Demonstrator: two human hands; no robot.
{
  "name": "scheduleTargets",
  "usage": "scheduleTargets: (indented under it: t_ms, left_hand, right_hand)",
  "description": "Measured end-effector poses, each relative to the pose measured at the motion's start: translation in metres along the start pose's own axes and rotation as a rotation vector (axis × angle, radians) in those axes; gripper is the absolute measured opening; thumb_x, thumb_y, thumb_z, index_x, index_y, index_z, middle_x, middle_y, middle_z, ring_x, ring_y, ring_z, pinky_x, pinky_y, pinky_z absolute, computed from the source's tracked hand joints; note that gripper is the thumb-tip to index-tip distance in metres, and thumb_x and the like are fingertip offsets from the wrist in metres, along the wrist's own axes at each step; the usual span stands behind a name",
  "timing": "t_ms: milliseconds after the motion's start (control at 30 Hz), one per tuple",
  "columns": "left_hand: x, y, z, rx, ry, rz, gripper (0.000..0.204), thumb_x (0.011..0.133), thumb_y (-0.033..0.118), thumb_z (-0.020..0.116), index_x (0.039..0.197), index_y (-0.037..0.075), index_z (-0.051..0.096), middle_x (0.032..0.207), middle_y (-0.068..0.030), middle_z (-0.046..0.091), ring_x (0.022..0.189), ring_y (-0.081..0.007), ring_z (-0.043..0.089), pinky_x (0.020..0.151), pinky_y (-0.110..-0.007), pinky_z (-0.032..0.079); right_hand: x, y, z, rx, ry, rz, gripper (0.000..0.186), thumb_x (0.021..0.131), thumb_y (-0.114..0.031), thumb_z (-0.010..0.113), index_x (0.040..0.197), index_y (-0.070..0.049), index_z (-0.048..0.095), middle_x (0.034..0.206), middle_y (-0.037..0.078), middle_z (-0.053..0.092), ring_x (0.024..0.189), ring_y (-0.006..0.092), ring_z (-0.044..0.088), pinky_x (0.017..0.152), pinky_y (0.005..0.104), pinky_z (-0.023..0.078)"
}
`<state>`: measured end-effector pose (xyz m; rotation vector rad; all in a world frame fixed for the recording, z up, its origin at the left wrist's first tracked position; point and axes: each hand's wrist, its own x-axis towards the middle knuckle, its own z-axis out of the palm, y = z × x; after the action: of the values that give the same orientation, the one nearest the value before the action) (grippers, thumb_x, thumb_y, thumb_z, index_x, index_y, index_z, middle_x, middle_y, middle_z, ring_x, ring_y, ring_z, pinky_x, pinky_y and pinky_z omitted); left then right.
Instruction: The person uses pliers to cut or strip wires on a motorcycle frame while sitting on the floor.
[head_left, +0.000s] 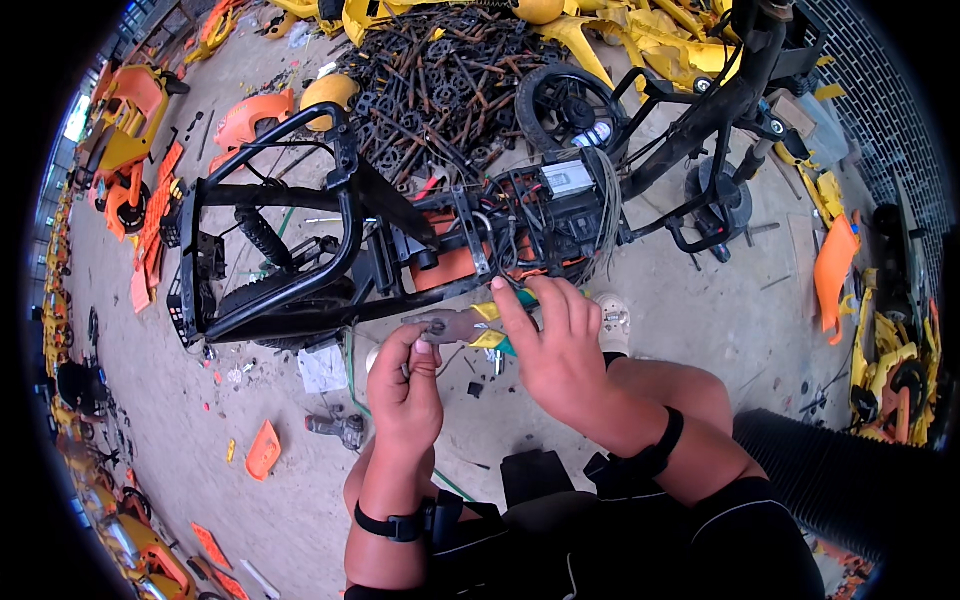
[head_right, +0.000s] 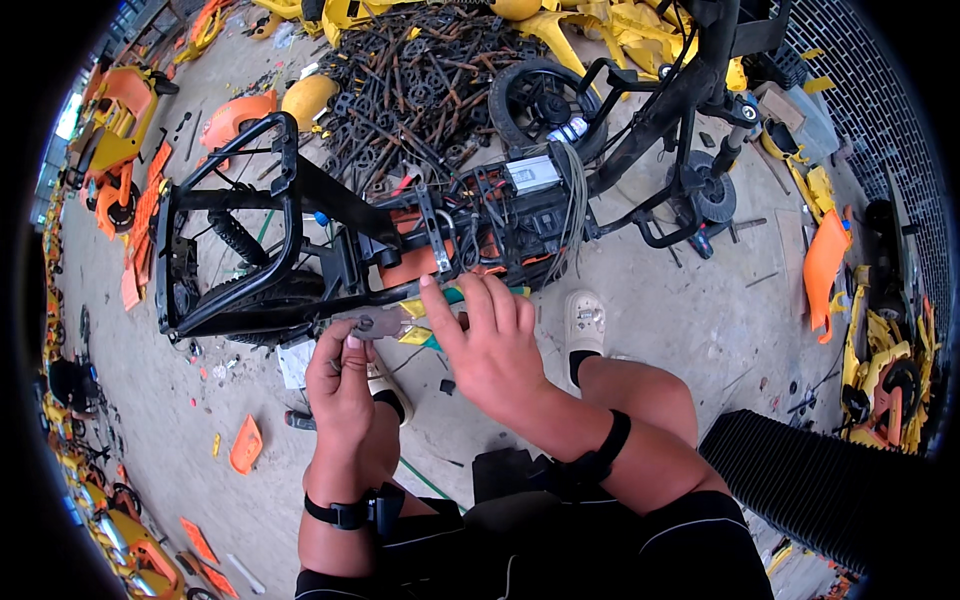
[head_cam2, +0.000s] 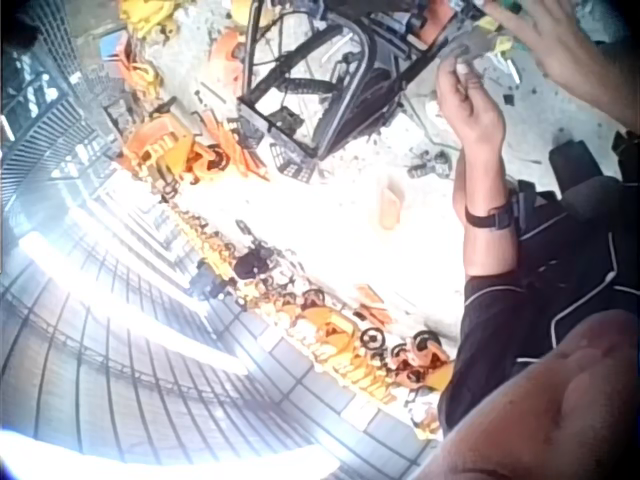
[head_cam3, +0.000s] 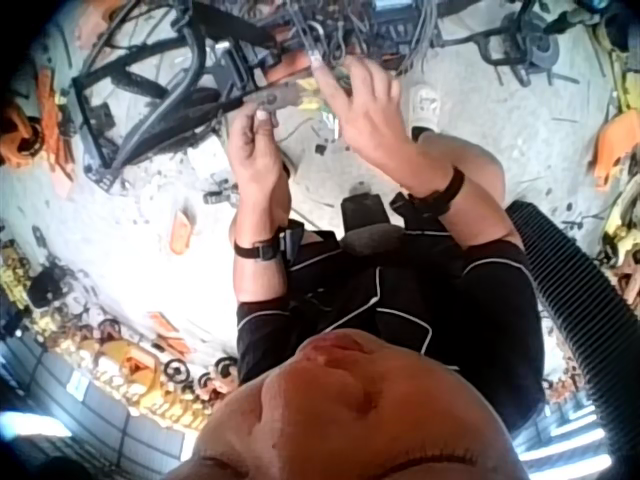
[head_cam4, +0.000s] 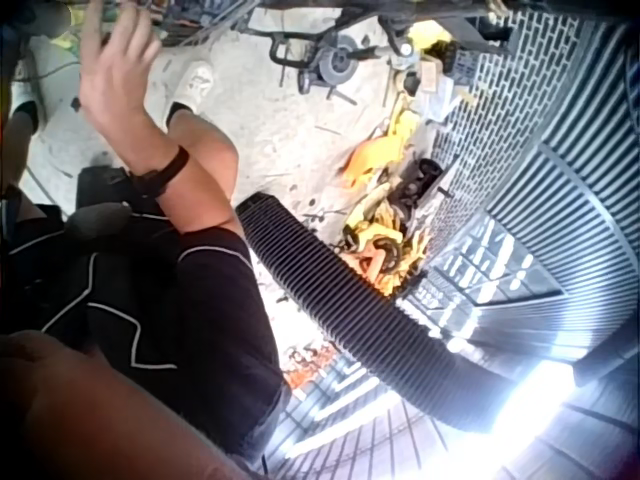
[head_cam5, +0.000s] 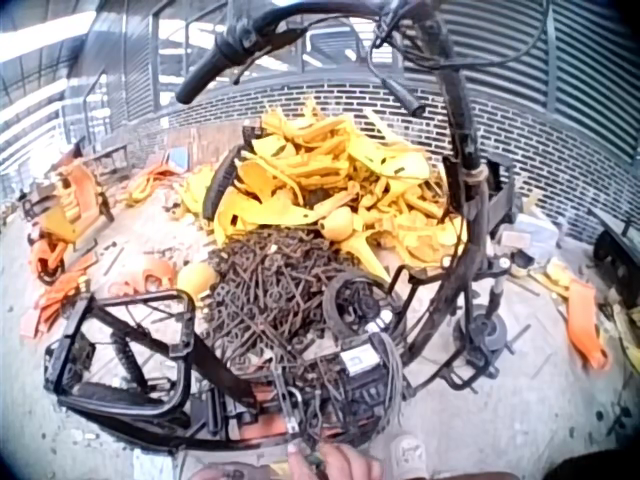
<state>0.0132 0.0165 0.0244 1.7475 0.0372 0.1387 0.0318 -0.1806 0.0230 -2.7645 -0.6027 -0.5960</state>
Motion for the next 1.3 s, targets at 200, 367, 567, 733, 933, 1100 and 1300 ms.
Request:
scheduleTargets:
  t_ms: [200, 367, 567, 733, 933, 1100, 1300]
  left_hand:
    - [0.001, -0.004, 0.000, 0.205, 0.074, 0.034, 0.015, 0.102, 0.004, 0.057, 0.114, 0.000, 0.065, 0.083, -0.0067, 0.064, 0.074, -0.0129, 0.057, 0.069, -0.027, 0.048]
    - [0.003, 0.003, -0.004, 0.267, 0.032, -0.005, 0.015, 0.103, 0.005, 0.056, 0.114, -0.001, 0.065, 0.087, -0.0038, 0.064, 0.079, -0.0100, 0.057, 0.072, -0.025, 0.047]
    - [0.002, 0.008, -0.004, 0.284, 0.024, -0.028, 0.016, 0.104, 0.006, 0.057, 0.116, -0.002, 0.065, 0.089, -0.0030, 0.067, 0.083, -0.0080, 0.059, 0.076, -0.023, 0.048]
    - [0.002, 0.011, -0.001, 0.169, 0.028, -0.056, 0.017, 0.102, 0.003, 0.059, 0.116, -0.003, 0.065, 0.091, -0.0045, 0.069, 0.084, -0.0093, 0.061, 0.077, -0.024, 0.050]
    - [0.002, 0.014, -0.002, 0.017, 0.021, -0.102, 0.016, 0.100, -0.003, 0.059, 0.114, -0.004, 0.066, 0.096, -0.0073, 0.071, 0.084, -0.0108, 0.063, 0.078, -0.025, 0.052]
    - [0.002, 0.017, -0.010, 0.094, -0.053, -0.076, 0.016, 0.102, -0.001, 0.057, 0.116, -0.007, 0.063, 0.098, -0.0086, 0.069, 0.089, -0.0121, 0.065, 0.083, -0.027, 0.052]
    - [0.000, 0.013, -0.014, 0.011, -0.008, -0.052, 0.013, 0.099, -0.004, 0.060, 0.110, -0.005, 0.066, 0.097, -0.0094, 0.072, 0.086, -0.0129, 0.067, 0.079, -0.026, 0.053]
  right_hand:
    - [0.001, -0.001, 0.006, -0.030, 0.010, -0.023, 0.058, 0.083, -0.009, 0.060, 0.141, -0.009, 0.054, 0.127, 0.019, 0.054, 0.116, 0.0344, 0.052, 0.087, 0.0447, 0.039]
    - [0.001, -0.003, 0.005, -0.026, -0.013, -0.013, 0.056, 0.083, -0.009, 0.059, 0.138, -0.007, 0.055, 0.128, 0.019, 0.054, 0.116, 0.0339, 0.052, 0.088, 0.0446, 0.039]
    - [-0.001, -0.005, 0.005, 0.011, -0.066, -0.023, 0.056, 0.084, -0.010, 0.059, 0.139, -0.004, 0.054, 0.132, 0.017, 0.055, 0.118, 0.0319, 0.051, 0.089, 0.0447, 0.038]
    - [-0.001, -0.004, 0.004, 0.016, -0.090, -0.027, 0.056, 0.085, -0.012, 0.060, 0.140, -0.003, 0.053, 0.132, 0.014, 0.056, 0.120, 0.0297, 0.051, 0.089, 0.0453, 0.038]
    - [-0.001, -0.005, 0.003, 0.002, -0.077, -0.045, 0.057, 0.086, -0.015, 0.061, 0.141, -0.003, 0.053, 0.128, 0.015, 0.058, 0.119, 0.0299, 0.052, 0.088, 0.0446, 0.039]
    - [0.000, -0.005, -0.003, 0.007, -0.047, -0.089, 0.060, 0.086, -0.017, 0.061, 0.143, -0.004, 0.052, 0.123, 0.016, 0.058, 0.114, 0.0312, 0.055, 0.090, 0.0436, 0.041]
    - [0.001, -0.005, -0.006, -0.009, -0.029, -0.127, 0.061, 0.084, -0.016, 0.060, 0.144, -0.006, 0.052, 0.119, 0.016, 0.058, 0.110, 0.0315, 0.056, 0.090, 0.0426, 0.042]
